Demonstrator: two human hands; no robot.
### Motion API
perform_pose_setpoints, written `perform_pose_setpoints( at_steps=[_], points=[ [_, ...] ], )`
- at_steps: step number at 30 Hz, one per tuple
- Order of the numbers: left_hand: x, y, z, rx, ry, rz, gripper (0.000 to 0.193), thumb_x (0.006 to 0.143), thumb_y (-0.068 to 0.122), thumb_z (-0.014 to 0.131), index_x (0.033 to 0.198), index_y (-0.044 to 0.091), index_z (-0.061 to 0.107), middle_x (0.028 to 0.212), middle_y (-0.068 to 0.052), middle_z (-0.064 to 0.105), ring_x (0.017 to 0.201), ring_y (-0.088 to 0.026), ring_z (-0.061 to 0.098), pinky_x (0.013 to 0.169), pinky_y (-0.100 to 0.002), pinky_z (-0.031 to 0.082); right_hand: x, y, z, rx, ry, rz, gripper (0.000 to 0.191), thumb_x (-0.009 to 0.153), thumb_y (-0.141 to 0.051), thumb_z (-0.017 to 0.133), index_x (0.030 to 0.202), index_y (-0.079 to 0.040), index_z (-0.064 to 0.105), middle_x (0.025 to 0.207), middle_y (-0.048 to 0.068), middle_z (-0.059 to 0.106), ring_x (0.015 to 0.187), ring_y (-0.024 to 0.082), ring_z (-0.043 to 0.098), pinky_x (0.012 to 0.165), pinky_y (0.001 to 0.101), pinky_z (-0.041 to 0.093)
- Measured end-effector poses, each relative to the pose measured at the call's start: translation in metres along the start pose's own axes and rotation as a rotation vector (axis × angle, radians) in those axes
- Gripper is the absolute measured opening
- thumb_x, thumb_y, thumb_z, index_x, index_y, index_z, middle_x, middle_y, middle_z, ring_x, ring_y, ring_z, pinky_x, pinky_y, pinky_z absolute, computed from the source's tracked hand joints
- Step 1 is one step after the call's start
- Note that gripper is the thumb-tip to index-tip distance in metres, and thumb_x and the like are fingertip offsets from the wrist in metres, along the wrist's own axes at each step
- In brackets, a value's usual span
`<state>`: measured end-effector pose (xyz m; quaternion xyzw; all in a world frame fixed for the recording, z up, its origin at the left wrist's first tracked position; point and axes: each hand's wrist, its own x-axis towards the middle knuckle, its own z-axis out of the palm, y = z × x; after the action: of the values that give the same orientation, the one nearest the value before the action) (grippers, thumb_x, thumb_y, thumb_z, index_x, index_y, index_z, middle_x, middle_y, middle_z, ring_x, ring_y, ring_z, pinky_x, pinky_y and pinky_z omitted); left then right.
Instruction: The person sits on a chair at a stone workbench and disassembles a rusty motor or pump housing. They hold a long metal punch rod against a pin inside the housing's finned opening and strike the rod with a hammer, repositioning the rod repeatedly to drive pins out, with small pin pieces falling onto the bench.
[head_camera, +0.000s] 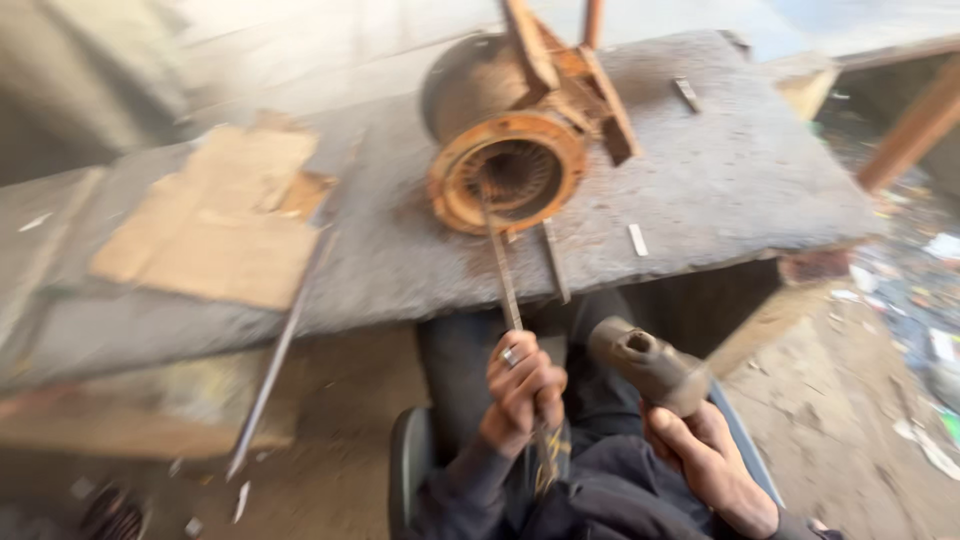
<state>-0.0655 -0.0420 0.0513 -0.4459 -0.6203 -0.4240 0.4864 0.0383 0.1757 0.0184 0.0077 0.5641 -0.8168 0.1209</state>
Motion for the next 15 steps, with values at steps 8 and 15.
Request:
perform_pose_setpoints(
  at_steps=[8,15],
  points=[
    [-0.009,-0.07,-0.017,-0.114,-0.166,-0.049,0.015,0.08,0.017,0.064,0.071,0.009,0.055,0.063,-0.001,0.041,0.058,-0.021,0.049,0.071,-0.041,0.054,0.069,-0.035,-0.05,0.09,0.56,-0.686,0.038,0.089,-0.049,0.064,0.093,-0.011,0.062,0.064,-0.001,0.058,0.051,0.009,0.054,0.046,0.0281,0.043],
    [-0.007,-0.112,-0.004,-0.001,-0.073,0.053,0.016,0.077,0.006,0.055,0.066,0.014,0.047,0.058,0.001,0.033,0.047,-0.017,0.038,0.06,-0.035,0.046,0.086,-0.077,-0.105,-0.677,0.638,-0.506,0.033,0.085,-0.051,0.069,0.097,-0.02,0.066,0.07,-0.004,0.067,0.058,0.008,0.067,0.054,0.0293,0.054]
  ],
)
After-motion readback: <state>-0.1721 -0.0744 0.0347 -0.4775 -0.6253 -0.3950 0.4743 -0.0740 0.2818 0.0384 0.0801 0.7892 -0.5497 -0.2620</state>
